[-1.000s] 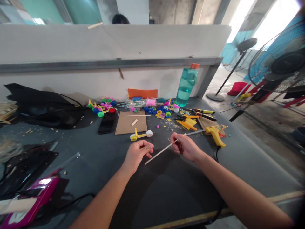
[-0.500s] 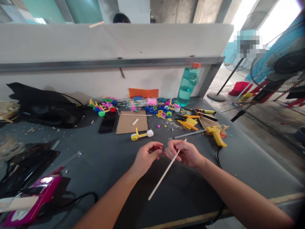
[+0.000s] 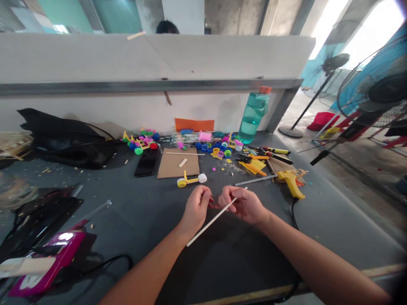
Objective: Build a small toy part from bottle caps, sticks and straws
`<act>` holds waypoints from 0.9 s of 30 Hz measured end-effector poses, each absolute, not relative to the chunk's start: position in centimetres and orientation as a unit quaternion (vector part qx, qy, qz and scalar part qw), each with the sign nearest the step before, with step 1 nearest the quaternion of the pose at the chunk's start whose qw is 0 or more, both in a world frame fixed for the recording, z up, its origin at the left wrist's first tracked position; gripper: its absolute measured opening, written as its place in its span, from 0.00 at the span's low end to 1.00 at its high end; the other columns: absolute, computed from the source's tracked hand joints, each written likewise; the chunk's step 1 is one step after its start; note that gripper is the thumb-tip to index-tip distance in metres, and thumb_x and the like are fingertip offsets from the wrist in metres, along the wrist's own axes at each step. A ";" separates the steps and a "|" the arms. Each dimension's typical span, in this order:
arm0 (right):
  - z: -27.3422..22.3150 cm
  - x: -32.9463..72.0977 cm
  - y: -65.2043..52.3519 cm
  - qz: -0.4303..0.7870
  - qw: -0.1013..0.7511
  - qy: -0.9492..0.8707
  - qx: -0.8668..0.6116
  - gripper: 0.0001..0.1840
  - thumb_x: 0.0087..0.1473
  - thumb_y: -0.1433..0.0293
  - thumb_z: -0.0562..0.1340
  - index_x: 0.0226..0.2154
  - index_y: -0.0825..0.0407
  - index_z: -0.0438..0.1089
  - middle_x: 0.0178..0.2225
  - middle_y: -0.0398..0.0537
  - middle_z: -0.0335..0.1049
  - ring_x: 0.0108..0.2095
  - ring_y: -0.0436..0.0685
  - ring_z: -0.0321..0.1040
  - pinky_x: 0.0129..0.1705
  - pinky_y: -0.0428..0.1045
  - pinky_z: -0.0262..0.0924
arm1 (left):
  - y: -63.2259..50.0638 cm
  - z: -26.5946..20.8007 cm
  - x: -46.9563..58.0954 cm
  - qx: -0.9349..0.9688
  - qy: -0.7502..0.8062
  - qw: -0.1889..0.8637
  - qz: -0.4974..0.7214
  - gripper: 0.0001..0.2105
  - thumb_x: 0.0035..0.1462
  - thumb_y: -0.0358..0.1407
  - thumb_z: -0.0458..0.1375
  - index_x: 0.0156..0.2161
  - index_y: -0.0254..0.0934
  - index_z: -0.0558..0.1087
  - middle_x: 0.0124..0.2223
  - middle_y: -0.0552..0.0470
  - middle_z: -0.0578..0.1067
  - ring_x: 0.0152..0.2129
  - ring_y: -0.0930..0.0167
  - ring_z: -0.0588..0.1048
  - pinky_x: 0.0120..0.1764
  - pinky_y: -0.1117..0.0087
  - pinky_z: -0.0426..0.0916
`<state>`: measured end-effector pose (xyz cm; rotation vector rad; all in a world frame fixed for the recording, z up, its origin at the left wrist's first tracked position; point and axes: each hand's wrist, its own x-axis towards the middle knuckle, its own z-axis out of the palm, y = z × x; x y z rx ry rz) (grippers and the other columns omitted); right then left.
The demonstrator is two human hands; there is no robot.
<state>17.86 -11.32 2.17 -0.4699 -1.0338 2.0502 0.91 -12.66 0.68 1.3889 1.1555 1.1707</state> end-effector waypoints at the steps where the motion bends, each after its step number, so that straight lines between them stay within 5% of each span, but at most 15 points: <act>1: 2.2 18.0 -11.3 0.810 0.387 -0.404 -0.177 0.12 0.49 0.71 0.51 0.23 0.55 0.68 0.15 0.43 0.57 0.24 0.53 0.57 0.42 0.54 0.55 | -12.6 0.6 0.8 0.551 0.476 0.478 0.491 0.14 0.60 0.45 0.49 0.30 0.37 0.64 0.27 0.56 0.67 0.22 0.74 0.70 0.28 0.72 0.68; 8: 2.1 18.1 -11.3 0.822 0.365 -0.416 -0.137 0.14 0.49 0.71 0.50 0.22 0.55 0.68 0.13 0.42 0.54 0.22 0.52 0.54 0.42 0.55 0.56 | -12.3 1.0 0.2 0.524 0.507 0.448 0.517 0.17 0.60 0.46 0.49 0.25 0.36 0.63 0.21 0.58 0.65 0.19 0.75 0.68 0.26 0.74 0.64; 18: 2.0 17.7 -11.5 0.819 0.356 -0.426 -0.141 0.13 0.47 0.71 0.50 0.21 0.55 0.68 0.12 0.41 0.55 0.21 0.52 0.54 0.41 0.56 0.56 | -13.5 2.3 1.3 0.577 0.463 0.492 0.458 0.06 0.51 0.36 0.60 0.31 0.35 0.74 0.32 0.52 0.72 0.26 0.73 0.72 0.29 0.74 0.68; 27: 1.7 17.5 -11.4 0.819 0.342 -0.432 -0.162 0.12 0.48 0.70 0.52 0.21 0.55 0.67 0.13 0.41 0.56 0.21 0.52 0.55 0.40 0.54 0.57 | -13.3 1.5 1.5 0.522 0.439 0.541 0.492 0.10 0.58 0.41 0.52 0.29 0.37 0.63 0.24 0.57 0.66 0.19 0.75 0.68 0.24 0.74 0.66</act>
